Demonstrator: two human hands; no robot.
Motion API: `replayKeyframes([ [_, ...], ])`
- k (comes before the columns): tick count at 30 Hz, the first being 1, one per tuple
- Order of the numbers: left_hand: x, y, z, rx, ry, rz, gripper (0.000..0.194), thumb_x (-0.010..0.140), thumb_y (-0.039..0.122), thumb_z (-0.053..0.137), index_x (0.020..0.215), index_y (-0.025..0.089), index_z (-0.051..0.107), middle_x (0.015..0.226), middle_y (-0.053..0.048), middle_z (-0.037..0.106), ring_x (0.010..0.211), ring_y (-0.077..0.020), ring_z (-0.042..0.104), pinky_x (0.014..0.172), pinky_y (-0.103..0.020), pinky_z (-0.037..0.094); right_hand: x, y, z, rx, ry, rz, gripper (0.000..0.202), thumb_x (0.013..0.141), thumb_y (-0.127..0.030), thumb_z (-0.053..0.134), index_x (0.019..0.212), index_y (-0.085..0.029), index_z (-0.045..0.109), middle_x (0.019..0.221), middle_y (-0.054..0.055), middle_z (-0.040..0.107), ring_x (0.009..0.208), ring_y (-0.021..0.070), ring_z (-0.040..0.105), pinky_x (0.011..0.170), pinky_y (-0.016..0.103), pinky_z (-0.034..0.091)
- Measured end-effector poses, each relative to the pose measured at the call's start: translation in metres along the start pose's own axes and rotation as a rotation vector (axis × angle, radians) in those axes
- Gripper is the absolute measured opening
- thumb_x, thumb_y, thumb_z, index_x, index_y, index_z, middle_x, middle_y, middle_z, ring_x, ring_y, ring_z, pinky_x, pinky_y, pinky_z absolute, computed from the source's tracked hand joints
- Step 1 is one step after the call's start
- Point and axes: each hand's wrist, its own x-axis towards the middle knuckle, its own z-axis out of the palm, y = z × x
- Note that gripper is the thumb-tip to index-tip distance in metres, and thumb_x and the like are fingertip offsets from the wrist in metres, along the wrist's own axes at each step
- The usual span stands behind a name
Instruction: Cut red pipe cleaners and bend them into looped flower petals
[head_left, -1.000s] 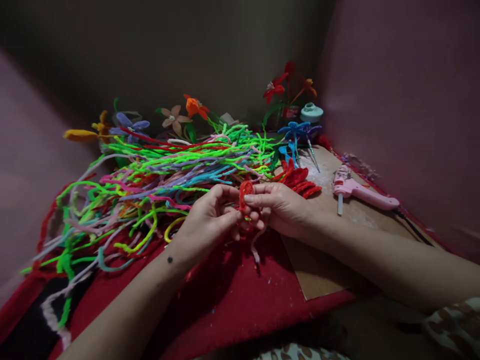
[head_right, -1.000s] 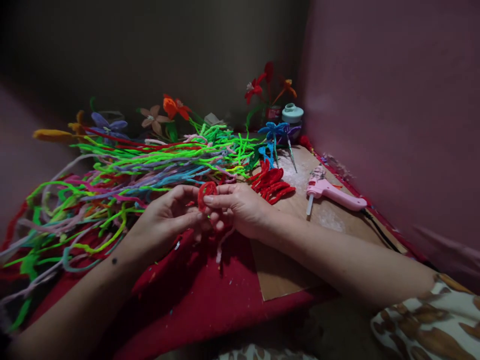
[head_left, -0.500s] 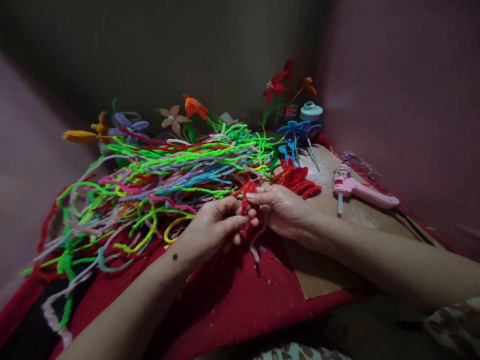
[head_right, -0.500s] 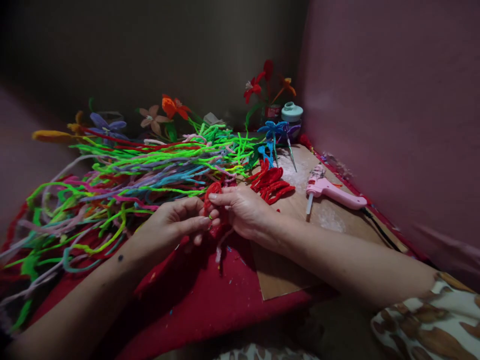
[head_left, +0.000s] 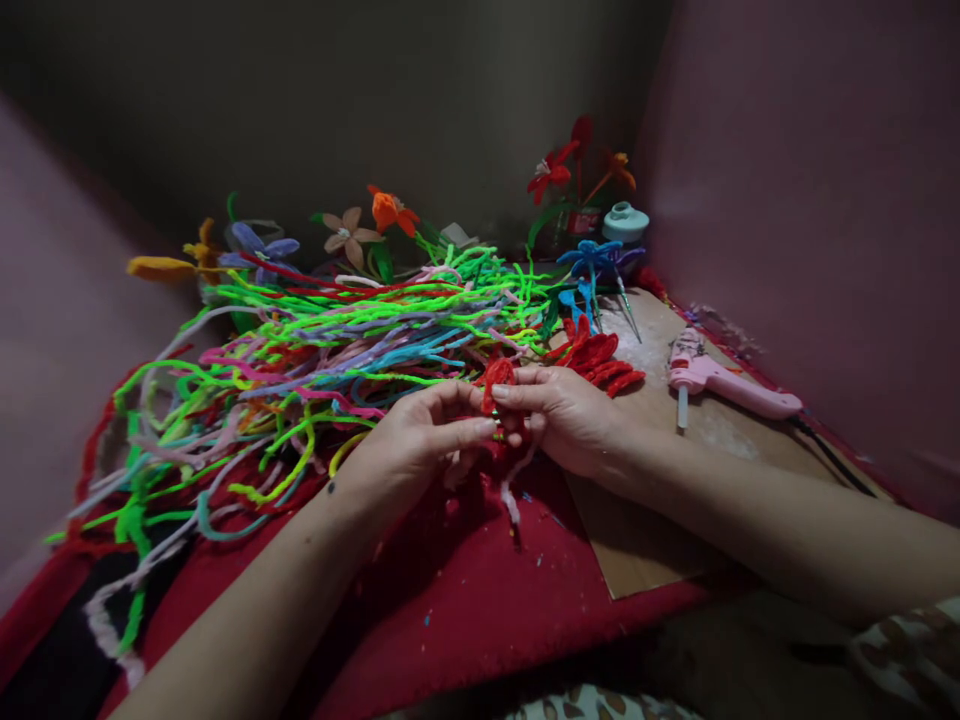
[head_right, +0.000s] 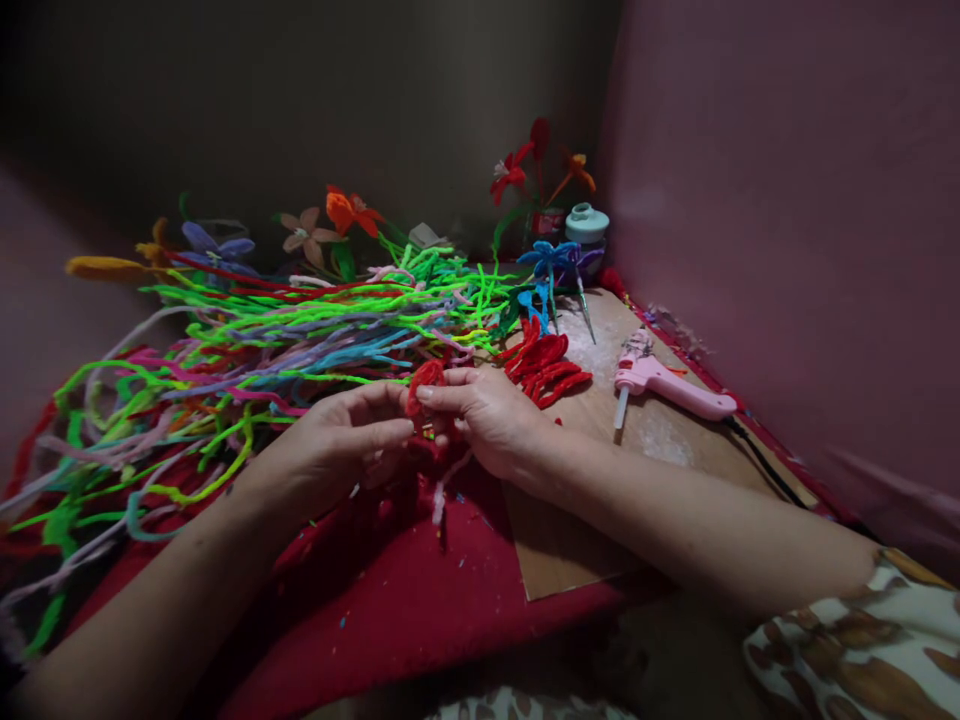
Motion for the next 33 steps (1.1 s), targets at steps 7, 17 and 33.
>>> replayKeyframes([
  [7, 0.002, -0.001, 0.005, -0.157, -0.036, -0.066, 0.016, 0.08, 0.025, 0.059, 0.073, 0.012, 0.056, 0.048, 0.003, 0.052, 0.035, -0.0034, 0.041, 0.032, -0.013, 0.034, 0.0, 0.003, -0.002, -0.076, -0.021, 0.049, 0.018, 0.068, -0.024, 0.069, 0.069, -0.012, 0.056, 0.054, -0.001, 0.057, 0.042, 0.007, 0.049, 0.041, 0.019, 0.036],
  [17, 0.001, 0.001, 0.005, -0.096, 0.005, -0.006, 0.011, 0.079, 0.02, 0.058, 0.075, 0.01, 0.057, 0.063, -0.005, 0.065, 0.045, -0.0102, 0.057, 0.037, -0.019, 0.047, -0.002, 0.002, 0.0, -0.166, 0.003, 0.08, 0.014, 0.074, -0.023, 0.063, 0.069, -0.012, 0.055, 0.054, 0.001, 0.059, 0.043, 0.0088, 0.054, 0.042, 0.019, 0.043],
  [33, -0.002, -0.009, 0.023, 0.193, 0.279, 0.138, 0.016, 0.083, 0.031, 0.051, 0.077, 0.016, 0.05, 0.053, 0.001, 0.059, 0.041, -0.0106, 0.052, 0.037, -0.019, 0.041, 0.0, 0.003, -0.007, -0.356, -0.133, -0.009, 0.008, 0.071, -0.018, 0.054, 0.065, -0.013, 0.058, 0.054, 0.002, 0.059, 0.044, 0.0099, 0.052, 0.045, 0.022, 0.04],
])
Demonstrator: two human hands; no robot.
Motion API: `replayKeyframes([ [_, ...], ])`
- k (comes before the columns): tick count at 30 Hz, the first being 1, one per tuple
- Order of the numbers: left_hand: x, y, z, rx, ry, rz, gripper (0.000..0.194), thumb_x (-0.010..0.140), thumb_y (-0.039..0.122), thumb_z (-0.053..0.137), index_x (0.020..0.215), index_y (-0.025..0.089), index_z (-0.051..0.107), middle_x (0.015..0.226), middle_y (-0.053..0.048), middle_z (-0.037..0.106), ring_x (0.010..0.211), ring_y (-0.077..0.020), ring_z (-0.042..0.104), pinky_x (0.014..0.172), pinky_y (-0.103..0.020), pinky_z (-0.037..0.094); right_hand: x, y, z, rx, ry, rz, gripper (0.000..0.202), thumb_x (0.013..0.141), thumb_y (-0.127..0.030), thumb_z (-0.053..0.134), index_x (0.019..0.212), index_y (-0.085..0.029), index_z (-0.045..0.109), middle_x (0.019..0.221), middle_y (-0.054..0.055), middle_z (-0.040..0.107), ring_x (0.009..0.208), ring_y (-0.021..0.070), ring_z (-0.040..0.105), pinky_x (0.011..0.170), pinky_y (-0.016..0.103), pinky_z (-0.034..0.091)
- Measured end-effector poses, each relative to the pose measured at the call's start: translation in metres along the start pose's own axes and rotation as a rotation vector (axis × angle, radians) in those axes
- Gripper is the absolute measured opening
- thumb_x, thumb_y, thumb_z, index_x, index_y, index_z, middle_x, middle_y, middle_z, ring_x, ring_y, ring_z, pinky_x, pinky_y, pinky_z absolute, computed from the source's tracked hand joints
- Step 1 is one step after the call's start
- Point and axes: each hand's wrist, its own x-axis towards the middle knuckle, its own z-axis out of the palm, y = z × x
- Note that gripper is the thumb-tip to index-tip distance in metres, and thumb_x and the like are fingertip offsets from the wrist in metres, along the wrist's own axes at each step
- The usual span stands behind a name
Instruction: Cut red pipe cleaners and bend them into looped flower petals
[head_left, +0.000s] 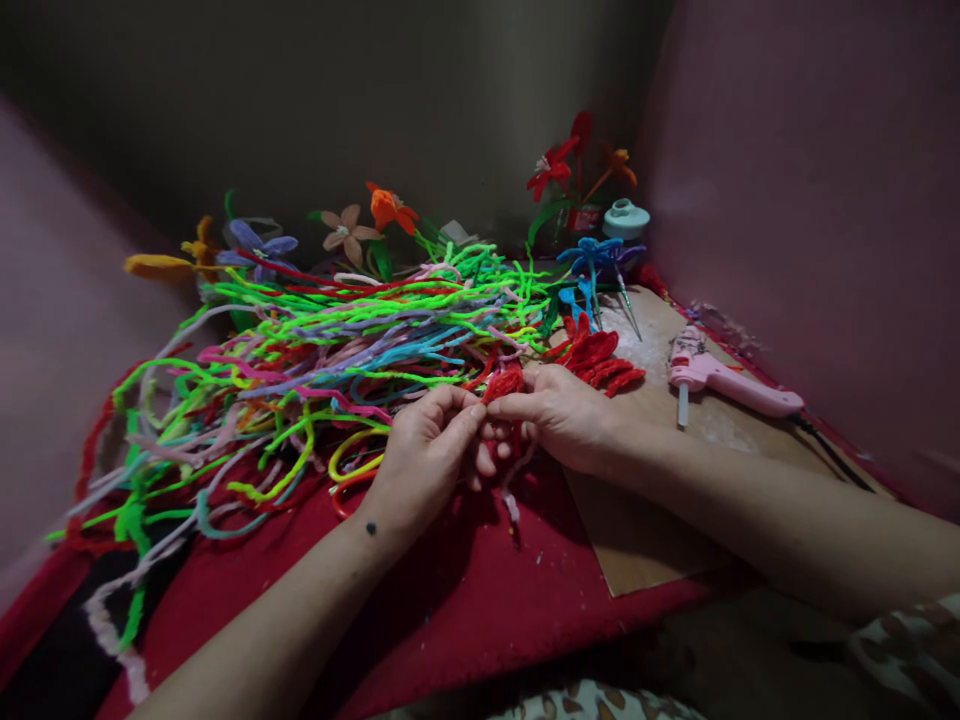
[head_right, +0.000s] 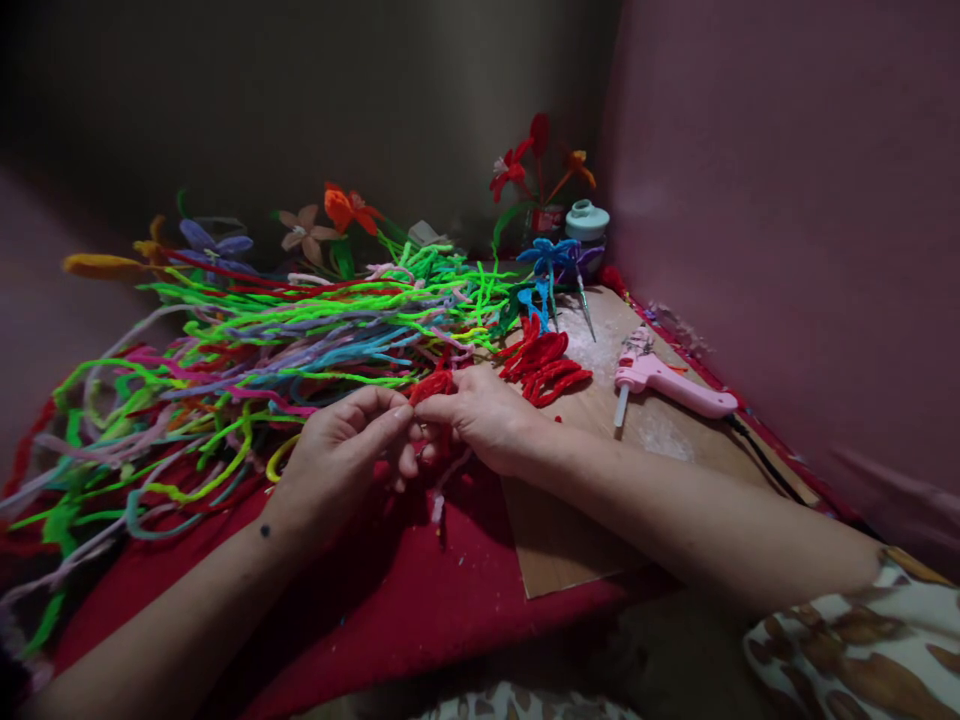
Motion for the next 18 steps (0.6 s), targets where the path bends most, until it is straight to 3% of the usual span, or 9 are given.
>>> replayKeyframes([
  [7, 0.003, -0.005, 0.001, -0.112, -0.078, -0.098, 0.022, 0.081, 0.034, 0.053, 0.071, 0.015, 0.055, 0.051, 0.0, 0.059, 0.035, -0.0079, 0.046, 0.033, -0.017, 0.037, -0.002, -0.008, -0.002, -0.146, -0.036, 0.067, 0.017, 0.071, -0.017, 0.05, 0.057, -0.014, 0.057, 0.053, 0.004, 0.061, 0.045, 0.0118, 0.052, 0.047, 0.024, 0.04],
  [14, 0.0, 0.002, -0.001, -0.004, 0.07, -0.068, 0.021, 0.081, 0.036, 0.054, 0.072, 0.017, 0.052, 0.04, 0.005, 0.051, 0.029, -0.0069, 0.04, 0.03, -0.016, 0.033, -0.004, -0.014, -0.001, -0.081, 0.043, 0.083, 0.006, 0.071, -0.019, 0.059, 0.067, -0.014, 0.06, 0.056, 0.0, 0.06, 0.046, 0.0088, 0.052, 0.046, 0.02, 0.041],
  [18, 0.003, 0.009, -0.009, 0.022, 0.121, -0.044, 0.019, 0.081, 0.032, 0.053, 0.072, 0.016, 0.053, 0.039, 0.006, 0.051, 0.029, -0.0064, 0.04, 0.03, -0.015, 0.033, -0.003, -0.015, -0.006, -0.086, -0.011, 0.084, 0.01, 0.07, -0.02, 0.065, 0.065, -0.013, 0.059, 0.047, -0.004, 0.051, 0.038, 0.0043, 0.041, 0.036, 0.017, 0.033],
])
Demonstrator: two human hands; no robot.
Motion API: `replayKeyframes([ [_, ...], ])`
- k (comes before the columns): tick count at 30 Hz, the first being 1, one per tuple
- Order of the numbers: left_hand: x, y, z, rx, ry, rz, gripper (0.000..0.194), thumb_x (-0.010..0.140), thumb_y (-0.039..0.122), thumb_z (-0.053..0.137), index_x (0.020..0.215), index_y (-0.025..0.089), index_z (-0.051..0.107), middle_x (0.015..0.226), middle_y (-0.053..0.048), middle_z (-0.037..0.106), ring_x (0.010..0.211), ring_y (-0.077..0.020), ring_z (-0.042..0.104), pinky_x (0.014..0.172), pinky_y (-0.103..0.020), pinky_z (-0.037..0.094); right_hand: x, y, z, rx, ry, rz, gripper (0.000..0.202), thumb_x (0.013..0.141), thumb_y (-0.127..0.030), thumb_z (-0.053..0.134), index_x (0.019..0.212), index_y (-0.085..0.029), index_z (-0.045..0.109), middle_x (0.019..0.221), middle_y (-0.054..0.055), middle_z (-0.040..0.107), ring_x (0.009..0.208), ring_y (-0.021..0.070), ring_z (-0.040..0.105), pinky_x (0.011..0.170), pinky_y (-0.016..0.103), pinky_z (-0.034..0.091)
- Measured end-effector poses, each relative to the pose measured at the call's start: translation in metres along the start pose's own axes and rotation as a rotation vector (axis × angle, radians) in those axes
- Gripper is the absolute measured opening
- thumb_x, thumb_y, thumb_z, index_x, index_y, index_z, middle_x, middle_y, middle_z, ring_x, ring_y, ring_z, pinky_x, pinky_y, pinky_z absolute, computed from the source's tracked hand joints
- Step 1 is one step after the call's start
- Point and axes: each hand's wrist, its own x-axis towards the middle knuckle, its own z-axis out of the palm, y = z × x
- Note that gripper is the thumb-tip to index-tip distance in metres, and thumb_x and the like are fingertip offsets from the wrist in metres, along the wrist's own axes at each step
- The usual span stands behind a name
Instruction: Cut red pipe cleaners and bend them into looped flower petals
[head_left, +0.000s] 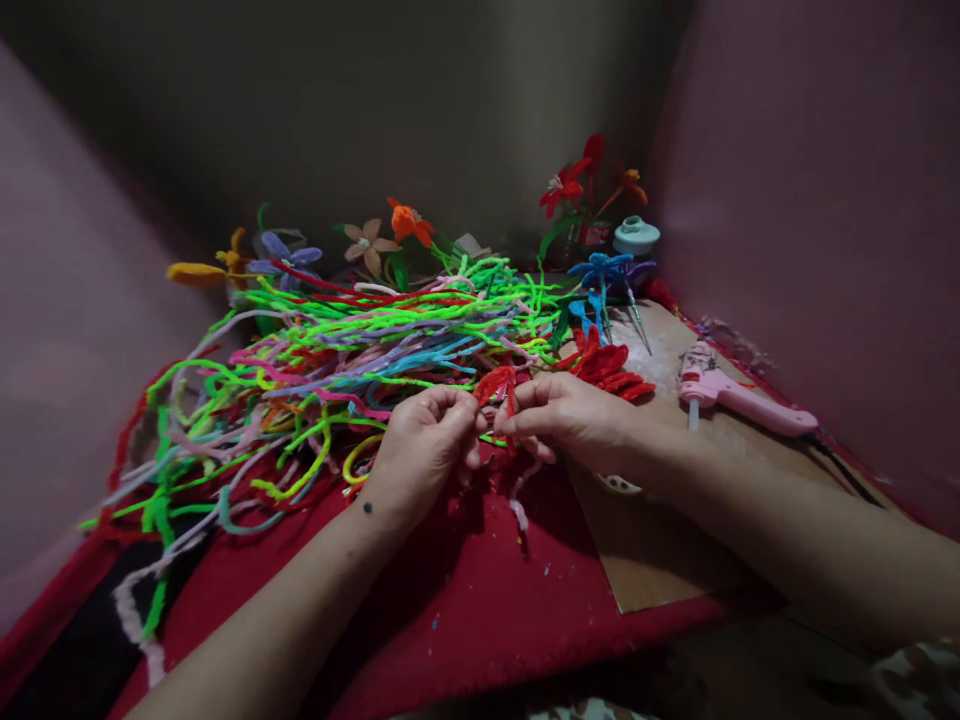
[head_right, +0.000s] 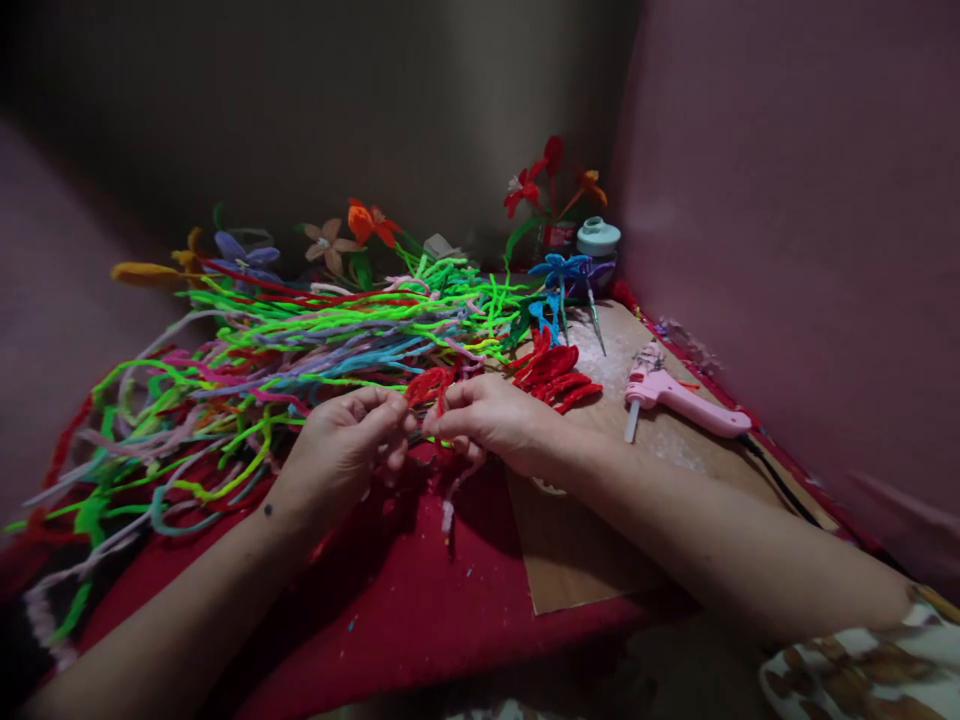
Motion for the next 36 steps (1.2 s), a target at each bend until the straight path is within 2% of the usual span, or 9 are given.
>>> replayKeyframes([
  [2, 0.002, 0.002, -0.003, 0.009, -0.008, -0.003, 0.019, 0.081, 0.033, 0.052, 0.072, 0.016, 0.053, 0.039, 0.006, 0.051, 0.029, -0.0062, 0.039, 0.03, -0.015, 0.033, 0.0, -0.001, -0.001, 0.042, -0.046, 0.031, 0.012, 0.071, -0.023, 0.066, 0.068, -0.012, 0.06, 0.046, -0.003, 0.052, 0.035, 0.0053, 0.042, 0.033, 0.017, 0.033],
  [4, 0.003, 0.002, -0.005, 0.016, -0.012, 0.004, 0.02, 0.081, 0.033, 0.053, 0.071, 0.016, 0.052, 0.039, 0.006, 0.051, 0.029, -0.0061, 0.039, 0.03, -0.015, 0.033, 0.0, -0.002, 0.0, 0.129, -0.028, 0.011, 0.014, 0.072, -0.025, 0.067, 0.074, -0.013, 0.06, 0.049, -0.001, 0.057, 0.037, 0.0074, 0.049, 0.035, 0.018, 0.039],
  [8, 0.002, 0.0, -0.003, 0.032, -0.02, 0.014, 0.02, 0.081, 0.034, 0.053, 0.072, 0.016, 0.051, 0.04, 0.005, 0.052, 0.03, -0.007, 0.041, 0.031, -0.016, 0.033, 0.0, -0.003, 0.007, 0.272, 0.132, -0.113, 0.018, 0.069, -0.024, 0.07, 0.075, -0.013, 0.057, 0.051, -0.001, 0.061, 0.039, 0.0093, 0.055, 0.04, 0.02, 0.046],
  [12, -0.001, -0.002, 0.0, 0.017, -0.056, 0.004, 0.02, 0.08, 0.035, 0.054, 0.075, 0.017, 0.05, 0.042, 0.004, 0.053, 0.032, -0.0086, 0.043, 0.033, -0.018, 0.036, -0.002, -0.001, 0.014, 0.265, 0.252, -0.177, 0.019, 0.07, -0.024, 0.07, 0.073, -0.015, 0.053, 0.051, -0.002, 0.061, 0.038, 0.0093, 0.055, 0.04, 0.02, 0.046],
  [18, -0.005, -0.001, 0.004, -0.049, -0.126, 0.0, 0.021, 0.081, 0.038, 0.054, 0.077, 0.017, 0.049, 0.044, 0.003, 0.056, 0.033, -0.0094, 0.047, 0.035, -0.019, 0.039, -0.003, 0.001, 0.016, 0.129, 0.338, -0.237, 0.018, 0.07, -0.026, 0.069, 0.072, -0.015, 0.054, 0.057, -0.002, 0.062, 0.043, 0.0079, 0.055, 0.04, 0.019, 0.044],
  [24, -0.004, -0.001, 0.004, -0.114, -0.138, 0.029, 0.016, 0.082, 0.031, 0.053, 0.079, 0.017, 0.048, 0.046, 0.002, 0.059, 0.034, -0.011, 0.051, 0.036, -0.021, 0.042, -0.004, 0.001, 0.017, 0.015, 0.352, -0.287, 0.013, 0.073, -0.025, 0.065, 0.071, -0.015, 0.056, 0.058, -0.002, 0.06, 0.044, 0.0078, 0.053, 0.043, 0.02, 0.043],
  [30, -0.005, 0.0, 0.005, -0.126, -0.165, 0.038, 0.012, 0.082, 0.026, 0.052, 0.078, 0.016, 0.048, 0.046, 0.0, 0.061, 0.034, -0.0125, 0.053, 0.036, -0.022, 0.043, -0.006, 0.002, 0.019, -0.096, 0.43, -0.385, 0.012, 0.075, -0.026, 0.065, 0.073, -0.016, 0.057, 0.061, -0.002, 0.059, 0.05, 0.009, 0.054, 0.048, 0.022, 0.044],
  [36, -0.009, 0.001, 0.006, -0.182, -0.207, 0.015, 0.013, 0.081, 0.026, 0.054, 0.075, 0.016, 0.049, 0.047, -0.001, 0.061, 0.035, -0.0128, 0.055, 0.037, -0.022, 0.044, -0.005, 0.011, 0.017, -0.32, 0.491, -0.484, 0.009, 0.08, -0.026, 0.059, 0.077, -0.018, 0.056, 0.065, -0.001, 0.057, 0.054, 0.0102, 0.053, 0.05, 0.023, 0.043],
])
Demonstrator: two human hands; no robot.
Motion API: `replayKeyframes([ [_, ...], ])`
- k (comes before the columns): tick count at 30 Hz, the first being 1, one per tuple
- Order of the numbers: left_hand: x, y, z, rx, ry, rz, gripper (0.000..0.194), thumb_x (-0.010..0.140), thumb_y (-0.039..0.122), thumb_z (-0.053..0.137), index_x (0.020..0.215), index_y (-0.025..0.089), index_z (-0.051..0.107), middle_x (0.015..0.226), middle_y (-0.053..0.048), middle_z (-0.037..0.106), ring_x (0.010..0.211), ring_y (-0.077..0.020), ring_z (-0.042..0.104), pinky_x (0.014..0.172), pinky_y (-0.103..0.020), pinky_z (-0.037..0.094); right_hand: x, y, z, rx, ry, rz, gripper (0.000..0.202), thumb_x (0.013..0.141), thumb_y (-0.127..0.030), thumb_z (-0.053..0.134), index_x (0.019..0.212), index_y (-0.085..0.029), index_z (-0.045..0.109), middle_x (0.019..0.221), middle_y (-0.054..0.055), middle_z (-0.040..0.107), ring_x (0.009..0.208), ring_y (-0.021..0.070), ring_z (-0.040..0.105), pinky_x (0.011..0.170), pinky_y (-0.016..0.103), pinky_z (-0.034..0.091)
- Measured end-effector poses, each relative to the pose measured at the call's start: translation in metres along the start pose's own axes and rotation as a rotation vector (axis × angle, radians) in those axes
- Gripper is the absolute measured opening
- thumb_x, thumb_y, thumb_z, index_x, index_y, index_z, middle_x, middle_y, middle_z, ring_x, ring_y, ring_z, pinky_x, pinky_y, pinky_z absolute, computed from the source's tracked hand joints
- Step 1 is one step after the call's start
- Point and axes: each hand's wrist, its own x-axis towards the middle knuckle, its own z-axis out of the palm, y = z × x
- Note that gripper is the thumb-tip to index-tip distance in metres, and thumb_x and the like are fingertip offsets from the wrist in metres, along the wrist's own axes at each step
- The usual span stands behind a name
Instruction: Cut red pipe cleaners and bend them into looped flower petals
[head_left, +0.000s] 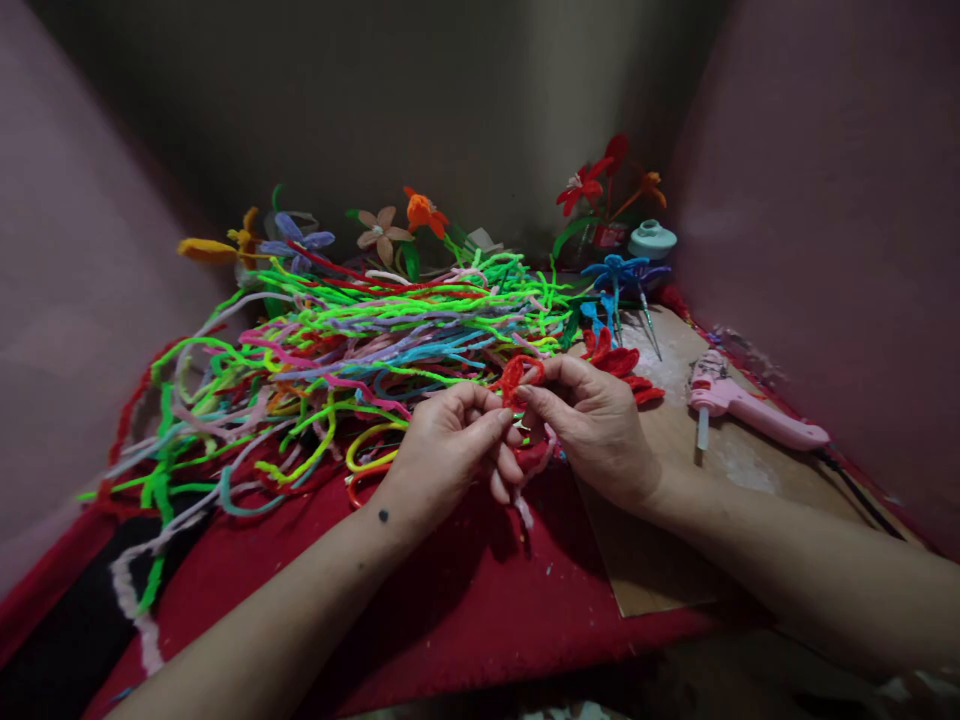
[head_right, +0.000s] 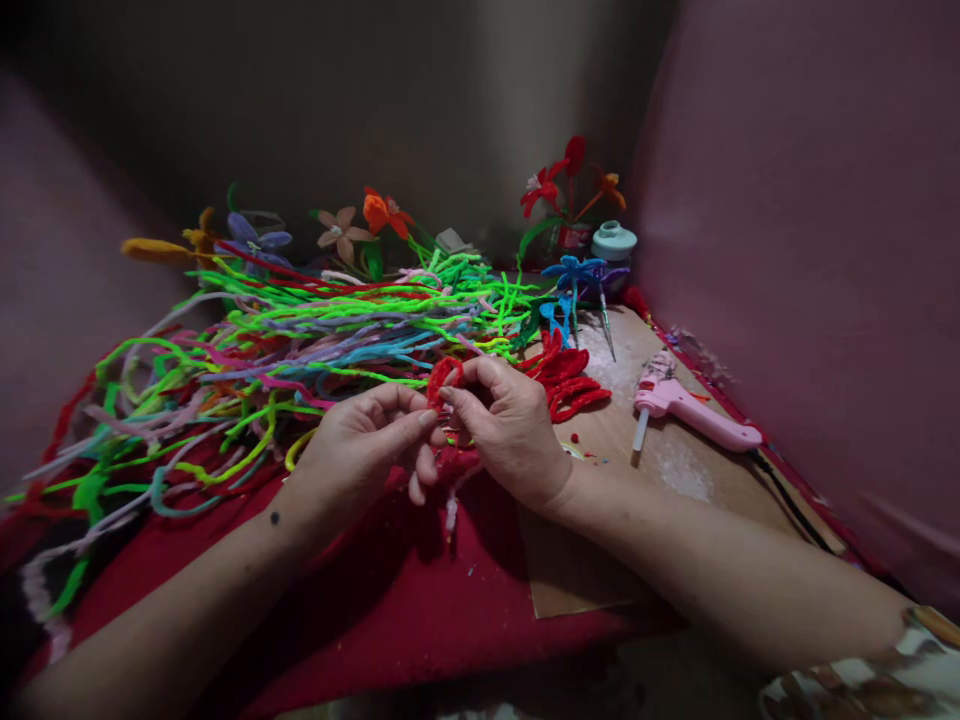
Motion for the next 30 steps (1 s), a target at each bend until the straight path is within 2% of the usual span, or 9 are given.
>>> replayKeyframes([
  [4, 0.0, 0.0, 0.0, -0.024, 0.027, 0.013, 0.012, 0.082, 0.026, 0.054, 0.077, 0.015, 0.05, 0.049, -0.001, 0.063, 0.035, -0.0127, 0.055, 0.037, -0.022, 0.045, -0.002, 0.004, -0.001, -0.093, -0.045, -0.07, 0.008, 0.081, -0.025, 0.057, 0.078, -0.017, 0.057, 0.077, 0.003, 0.06, 0.068, 0.0132, 0.057, 0.062, 0.026, 0.046],
  [6, 0.002, -0.001, 0.0, -0.035, 0.055, 0.019, 0.013, 0.08, 0.026, 0.057, 0.08, 0.015, 0.05, 0.049, 0.0, 0.062, 0.035, -0.0133, 0.056, 0.037, -0.023, 0.046, -0.002, 0.003, -0.001, -0.048, -0.105, 0.015, 0.01, 0.08, -0.026, 0.058, 0.076, -0.017, 0.058, 0.072, 0.003, 0.059, 0.063, 0.0128, 0.056, 0.058, 0.026, 0.046],
  [9, 0.003, -0.003, 0.001, -0.074, 0.075, 0.019, 0.017, 0.078, 0.027, 0.06, 0.087, 0.015, 0.052, 0.053, 0.0, 0.063, 0.04, -0.0138, 0.058, 0.04, -0.025, 0.049, 0.001, 0.001, -0.002, 0.15, -0.222, 0.217, 0.015, 0.08, -0.03, 0.058, 0.074, -0.016, 0.057, 0.062, 0.0, 0.057, 0.049, 0.0103, 0.052, 0.046, 0.024, 0.043],
  [12, 0.003, -0.002, 0.001, -0.102, 0.073, 0.011, 0.017, 0.077, 0.026, 0.061, 0.085, 0.013, 0.055, 0.06, -0.002, 0.064, 0.044, -0.0128, 0.059, 0.042, -0.025, 0.051, 0.003, -0.001, -0.003, 0.289, -0.279, 0.271, 0.022, 0.081, -0.034, 0.056, 0.072, -0.015, 0.056, 0.063, 0.0, 0.059, 0.049, 0.0093, 0.053, 0.046, 0.023, 0.044],
  [18, 0.005, -0.004, -0.002, -0.109, 0.092, 0.028, 0.014, 0.077, 0.023, 0.061, 0.084, 0.012, 0.057, 0.058, -0.003, 0.064, 0.048, -0.0153, 0.062, 0.044, -0.026, 0.052, 0.005, -0.004, -0.004, 0.305, -0.248, 0.311, 0.025, 0.08, -0.035, 0.057, 0.065, -0.014, 0.055, 0.056, -0.001, 0.057, 0.044, 0.0084, 0.05, 0.041, 0.021, 0.04],
  [24, 0.009, -0.008, -0.003, -0.158, 0.096, -0.006, 0.019, 0.072, 0.024, 0.066, 0.085, 0.012, 0.058, 0.055, -0.002, 0.065, 0.041, -0.0127, 0.059, 0.042, -0.023, 0.051, 0.005, -0.006, -0.003, 0.221, -0.222, 0.293, 0.024, 0.078, -0.033, 0.057, 0.062, -0.015, 0.053, 0.053, -0.002, 0.053, 0.043, 0.0076, 0.045, 0.042, 0.021, 0.036],
  [30, 0.009, -0.01, -0.006, -0.211, 0.064, 0.015, 0.013, 0.074, 0.02, 0.065, 0.081, 0.012, 0.056, 0.057, -0.002, 0.066, 0.042, -0.0123, 0.06, 0.04, -0.02, 0.05, 0.007, -0.011, -0.004, 0.035, -0.165, 0.179, 0.025, 0.078, -0.024, 0.057, 0.056, -0.015, 0.05, 0.053, -0.004, 0.046, 0.049, 0.0063, 0.039, 0.046, 0.021, 0.031],
])
